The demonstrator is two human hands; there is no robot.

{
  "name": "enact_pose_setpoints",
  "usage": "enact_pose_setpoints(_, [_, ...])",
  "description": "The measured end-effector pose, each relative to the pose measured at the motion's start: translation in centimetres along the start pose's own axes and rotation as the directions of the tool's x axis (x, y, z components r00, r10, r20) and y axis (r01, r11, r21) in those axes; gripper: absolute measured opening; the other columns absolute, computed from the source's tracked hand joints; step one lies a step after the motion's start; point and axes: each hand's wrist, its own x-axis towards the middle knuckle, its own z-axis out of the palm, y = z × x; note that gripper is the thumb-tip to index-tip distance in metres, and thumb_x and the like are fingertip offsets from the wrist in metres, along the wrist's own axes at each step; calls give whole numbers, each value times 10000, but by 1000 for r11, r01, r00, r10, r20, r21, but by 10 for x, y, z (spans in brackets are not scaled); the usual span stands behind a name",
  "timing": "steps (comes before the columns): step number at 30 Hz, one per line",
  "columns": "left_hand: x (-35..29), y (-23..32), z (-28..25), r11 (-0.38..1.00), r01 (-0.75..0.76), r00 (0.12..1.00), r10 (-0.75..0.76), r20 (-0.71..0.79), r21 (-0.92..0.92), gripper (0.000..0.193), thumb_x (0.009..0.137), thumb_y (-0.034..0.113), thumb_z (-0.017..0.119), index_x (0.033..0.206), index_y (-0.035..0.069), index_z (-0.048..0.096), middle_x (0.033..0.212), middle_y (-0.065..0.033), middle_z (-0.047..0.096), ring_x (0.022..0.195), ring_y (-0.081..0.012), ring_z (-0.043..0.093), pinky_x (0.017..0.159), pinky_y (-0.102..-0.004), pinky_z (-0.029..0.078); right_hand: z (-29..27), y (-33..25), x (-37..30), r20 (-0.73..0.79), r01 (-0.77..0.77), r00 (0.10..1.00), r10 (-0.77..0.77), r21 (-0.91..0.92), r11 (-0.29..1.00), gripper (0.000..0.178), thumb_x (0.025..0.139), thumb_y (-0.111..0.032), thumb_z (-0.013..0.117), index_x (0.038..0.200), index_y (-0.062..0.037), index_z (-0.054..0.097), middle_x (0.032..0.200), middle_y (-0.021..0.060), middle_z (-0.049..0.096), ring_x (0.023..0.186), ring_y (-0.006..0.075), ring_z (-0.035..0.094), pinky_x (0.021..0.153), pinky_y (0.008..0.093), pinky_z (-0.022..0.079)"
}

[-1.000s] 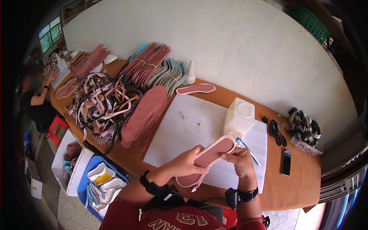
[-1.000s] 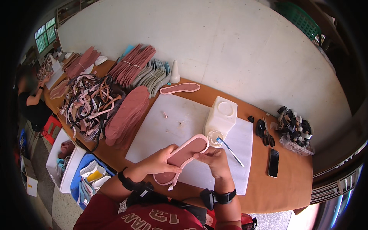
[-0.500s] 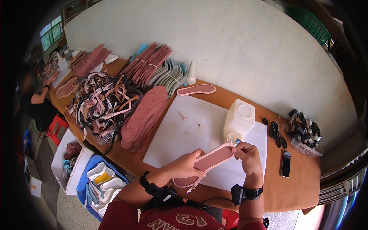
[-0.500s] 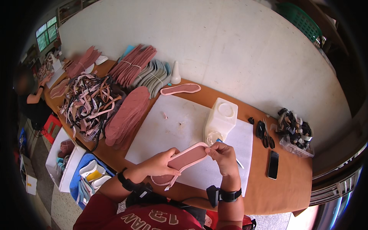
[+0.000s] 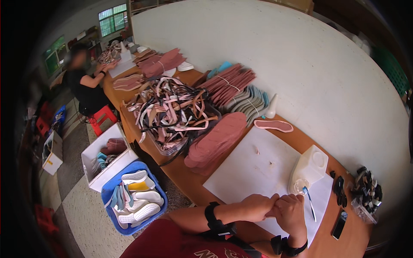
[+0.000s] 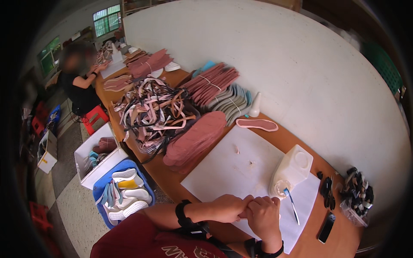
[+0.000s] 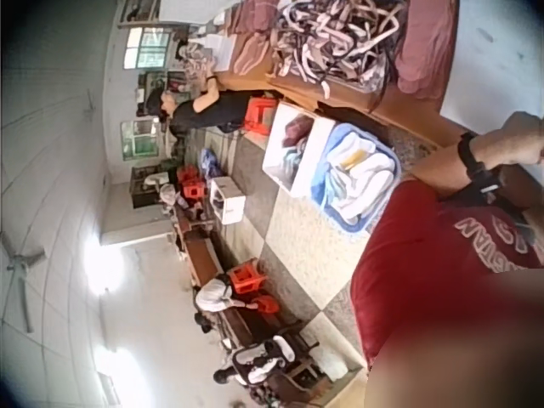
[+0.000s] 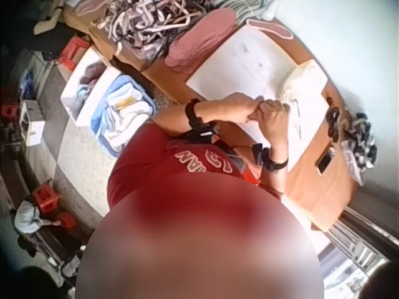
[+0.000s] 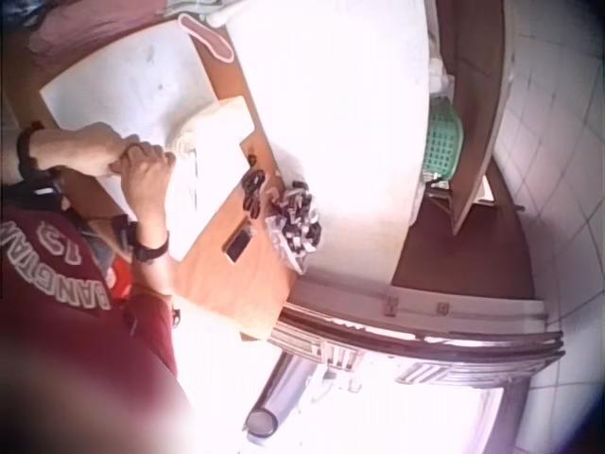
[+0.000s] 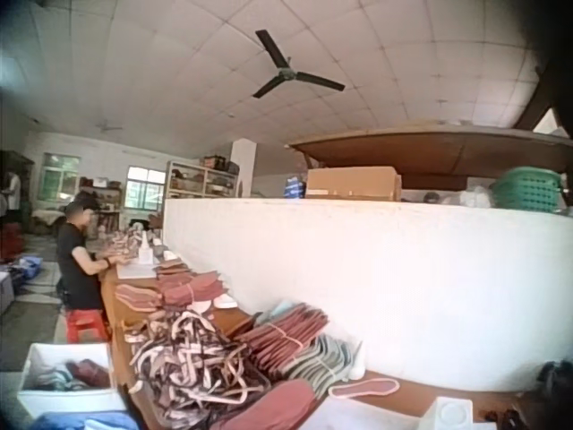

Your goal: The person presses a strap along the edge of a pink sole, then dips a toothbrush into a container of white paste and brushes it onto the perimeter of another sole.

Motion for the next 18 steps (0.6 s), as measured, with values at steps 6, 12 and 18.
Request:
enact_pose_setpoints(6, [-3, -7, 3, 999, -3, 1000, 2, -17, -48, 626, 666, 75, 669, 1168, -7, 306, 669, -166, 607, 617, -359, 595, 517, -420, 447, 4, -8, 1, 8, 16, 1000, -16, -35, 999, 52, 596, -61, 623, 631, -73, 586, 640, 30, 561, 636, 222, 529, 658, 349, 325])
enact_pose_setpoints(12, [-6, -3, 2, 999, -28, 1000, 28, -10, -17, 628, 672, 81, 677, 1175, 18, 306, 650, -155, 596, 605, -357, 590, 516, -425, 438, -4, 0, -4, 55, -11, 998, 11, 2, 1000, 41, 620, -121, 652, 648, -103, 628, 665, 14, 596, 648, 199, 557, 664, 359, 325])
enact_pose_setpoints(18, [-4, -10, -9, 996, -44, 999, 44, -4, -80, 577, 675, 99, 690, 1132, 101, 337, 666, -145, 591, 648, -356, 592, 554, -424, 433, -23, 19, -13, 29, -124, 992, 123, 27, 992, 39, 614, -89, 626, 650, -95, 641, 650, 39, 604, 658, 212, 562, 678, 349, 337])
